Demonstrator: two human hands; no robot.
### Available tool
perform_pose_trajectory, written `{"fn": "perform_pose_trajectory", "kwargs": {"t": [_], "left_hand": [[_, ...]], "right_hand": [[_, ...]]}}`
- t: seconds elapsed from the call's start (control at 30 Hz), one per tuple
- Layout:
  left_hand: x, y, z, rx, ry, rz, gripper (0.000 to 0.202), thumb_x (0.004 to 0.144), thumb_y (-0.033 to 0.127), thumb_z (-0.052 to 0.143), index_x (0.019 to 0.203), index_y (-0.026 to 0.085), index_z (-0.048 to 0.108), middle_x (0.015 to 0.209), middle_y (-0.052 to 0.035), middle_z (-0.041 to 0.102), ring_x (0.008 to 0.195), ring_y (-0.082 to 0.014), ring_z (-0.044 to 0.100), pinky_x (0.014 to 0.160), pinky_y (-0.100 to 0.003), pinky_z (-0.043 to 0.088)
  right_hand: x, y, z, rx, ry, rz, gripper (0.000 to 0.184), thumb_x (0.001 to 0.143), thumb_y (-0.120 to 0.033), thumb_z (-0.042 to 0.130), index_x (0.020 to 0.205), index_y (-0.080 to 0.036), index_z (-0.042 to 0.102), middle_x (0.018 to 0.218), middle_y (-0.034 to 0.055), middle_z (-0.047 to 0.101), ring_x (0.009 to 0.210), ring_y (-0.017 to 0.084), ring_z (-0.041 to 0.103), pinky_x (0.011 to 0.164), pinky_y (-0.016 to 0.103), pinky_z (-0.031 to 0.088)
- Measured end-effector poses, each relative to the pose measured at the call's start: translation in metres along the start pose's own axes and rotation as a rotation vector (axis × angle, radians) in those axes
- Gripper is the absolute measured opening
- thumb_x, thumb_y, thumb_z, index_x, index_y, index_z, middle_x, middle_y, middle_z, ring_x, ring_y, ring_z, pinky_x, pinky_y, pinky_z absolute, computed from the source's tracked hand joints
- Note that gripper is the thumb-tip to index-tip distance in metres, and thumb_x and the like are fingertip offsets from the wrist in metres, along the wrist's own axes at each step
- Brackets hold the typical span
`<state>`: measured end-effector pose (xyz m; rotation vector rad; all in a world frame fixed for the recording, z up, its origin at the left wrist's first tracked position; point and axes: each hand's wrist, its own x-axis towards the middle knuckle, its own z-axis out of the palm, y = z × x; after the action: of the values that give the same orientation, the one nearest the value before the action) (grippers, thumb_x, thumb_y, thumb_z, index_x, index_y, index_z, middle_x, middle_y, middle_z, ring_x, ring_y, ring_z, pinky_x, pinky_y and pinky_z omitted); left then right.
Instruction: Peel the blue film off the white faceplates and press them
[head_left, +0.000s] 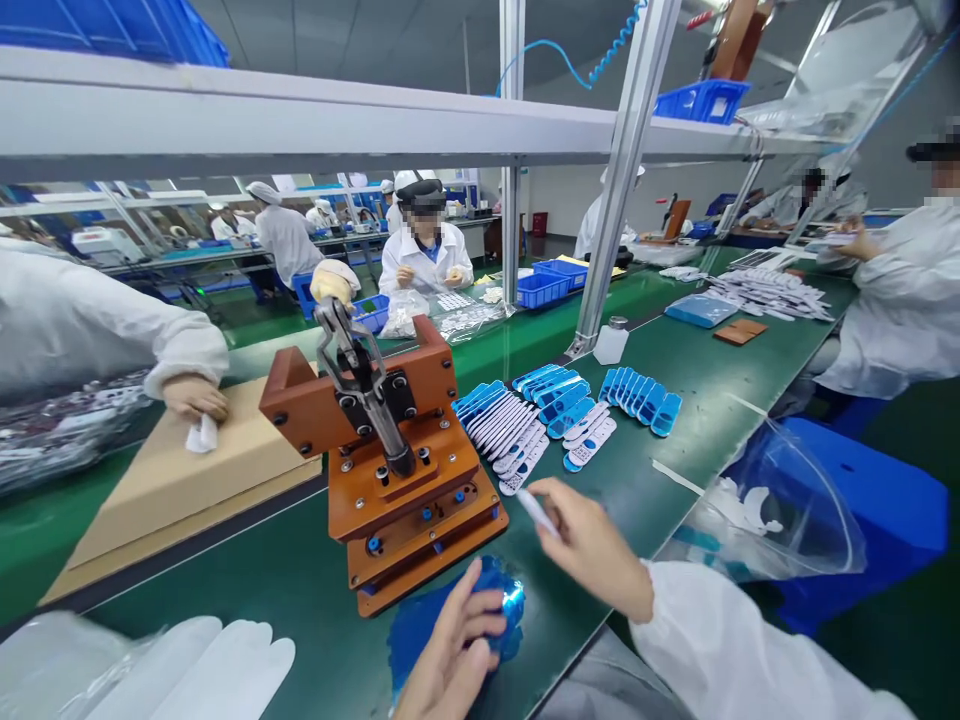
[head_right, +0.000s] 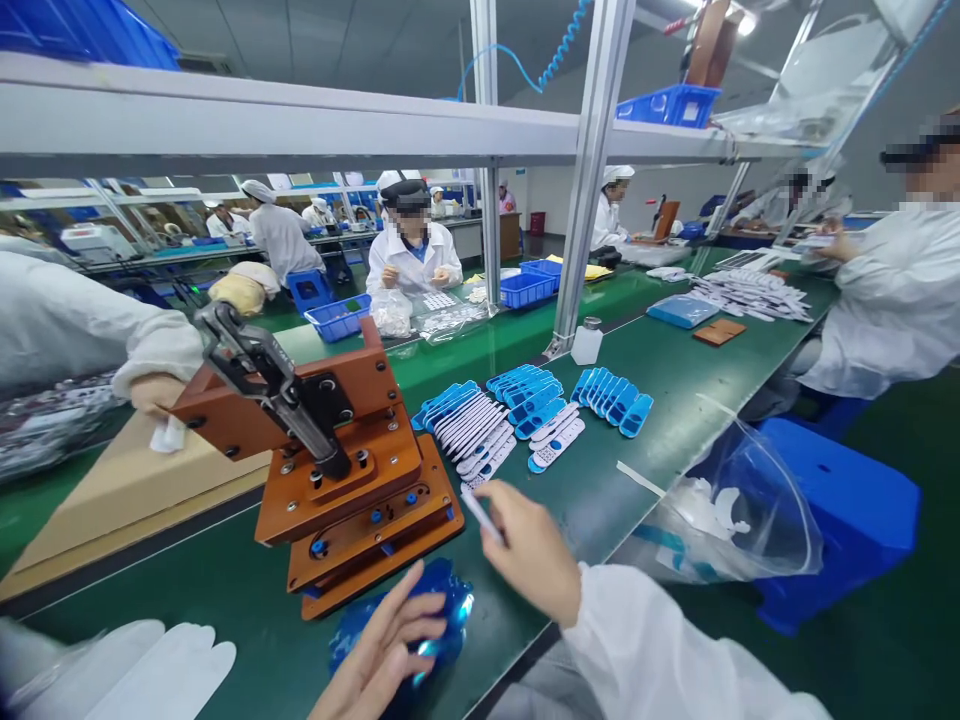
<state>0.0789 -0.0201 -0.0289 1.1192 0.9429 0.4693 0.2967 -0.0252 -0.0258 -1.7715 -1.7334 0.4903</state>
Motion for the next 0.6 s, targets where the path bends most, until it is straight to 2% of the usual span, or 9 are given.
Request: {"fn": "perform_pose_trajectory", "kwargs": {"t": [0.07,0.2,0.23,0.3,0.37,0.43,0.47,0.53,0.6], "left_hand": [[0.009,-0.006,0.015,-0.047,0.115,0.040,0.061,0.072,0.054,0.063,0.126,0.027,0.053,0.124,-0.0091,0.056,0.117,-0.0240,0.051,0.101,-0.037,0.042],[0.020,-0.023,0.026,-0.208,0.427,-0.024,0.057,0.074,0.055,0.060,0.123,0.025,0.055,0.135,-0.0072,0.050,0.134,-0.0250,0.034,0.107,-0.037,0.037],[0.019,-0.025,0.026,-0.255,0.472,-0.032,0.054,0.075,0.054,0.060,0.121,0.026,0.056,0.138,-0.0050,0.047,0.135,-0.0236,0.033,0.107,-0.035,0.036],[0.014,-0.026,0.024,-0.353,0.503,-0.040,0.051,0.075,0.052,0.061,0.120,0.028,0.056,0.139,-0.0023,0.046,0.132,-0.0212,0.038,0.103,-0.031,0.040],[0.007,-0.022,0.024,-0.445,0.489,-0.046,0.051,0.076,0.053,0.060,0.119,0.027,0.055,0.130,-0.0045,0.054,0.120,-0.0202,0.051,0.090,-0.028,0.048],[0.003,-0.016,0.025,-0.487,0.412,-0.042,0.051,0.075,0.055,0.060,0.114,0.023,0.056,0.105,-0.0069,0.065,0.091,-0.0173,0.064,0.071,-0.025,0.051],[0.002,-0.013,0.025,-0.494,0.367,-0.030,0.049,0.074,0.055,0.061,0.109,0.021,0.057,0.089,-0.0053,0.066,0.074,-0.0141,0.063,0.061,-0.023,0.049],[0.001,-0.010,0.024,-0.501,0.285,-0.004,0.044,0.072,0.055,0.064,0.096,0.018,0.057,0.063,0.0012,0.057,0.049,-0.0076,0.051,0.046,-0.018,0.040],[0.000,-0.009,0.021,-0.535,0.220,0.009,0.041,0.072,0.054,0.064,0.086,0.017,0.054,0.050,0.0066,0.044,0.037,-0.0031,0.035,0.038,-0.015,0.027]], "right_hand": [[-0.009,-0.026,0.015,0.081,-0.059,-0.060,0.050,0.078,-0.012,0.045,0.126,-0.025,0.046,0.101,0.0045,0.058,0.079,0.017,0.059,0.072,0.030,0.047],[-0.018,-0.053,0.030,0.322,-0.347,-0.130,0.082,0.072,-0.017,0.060,0.145,-0.025,0.023,0.135,0.0103,0.042,0.115,0.025,0.051,0.093,0.037,0.047],[-0.018,-0.054,0.029,0.428,-0.432,-0.126,0.088,0.069,-0.018,0.064,0.146,-0.023,0.022,0.138,0.0117,0.038,0.115,0.024,0.051,0.093,0.035,0.048],[-0.016,-0.053,0.028,0.625,-0.534,-0.091,0.086,0.070,-0.019,0.064,0.145,-0.022,0.023,0.133,0.0123,0.045,0.102,0.019,0.059,0.083,0.030,0.053],[-0.013,-0.051,0.028,0.740,-0.504,-0.046,0.075,0.075,-0.016,0.057,0.144,-0.024,0.027,0.114,0.0081,0.057,0.082,0.012,0.062,0.069,0.025,0.055],[-0.009,-0.050,0.031,0.779,-0.455,-0.032,0.068,0.077,-0.014,0.056,0.140,-0.025,0.033,0.098,0.0036,0.061,0.069,0.009,0.060,0.060,0.020,0.053],[-0.007,-0.050,0.032,0.784,-0.446,-0.027,0.064,0.076,-0.015,0.058,0.136,-0.024,0.038,0.095,0.0026,0.060,0.065,0.007,0.058,0.057,0.019,0.051],[-0.002,-0.048,0.034,0.799,-0.449,0.005,0.051,0.077,-0.021,0.061,0.127,-0.021,0.049,0.091,0.0021,0.060,0.062,0.007,0.055,0.055,0.019,0.049],[0.002,-0.046,0.036,0.821,-0.396,0.033,0.037,0.080,-0.028,0.061,0.116,-0.018,0.058,0.093,0.0040,0.061,0.072,0.009,0.057,0.063,0.021,0.050]]}}
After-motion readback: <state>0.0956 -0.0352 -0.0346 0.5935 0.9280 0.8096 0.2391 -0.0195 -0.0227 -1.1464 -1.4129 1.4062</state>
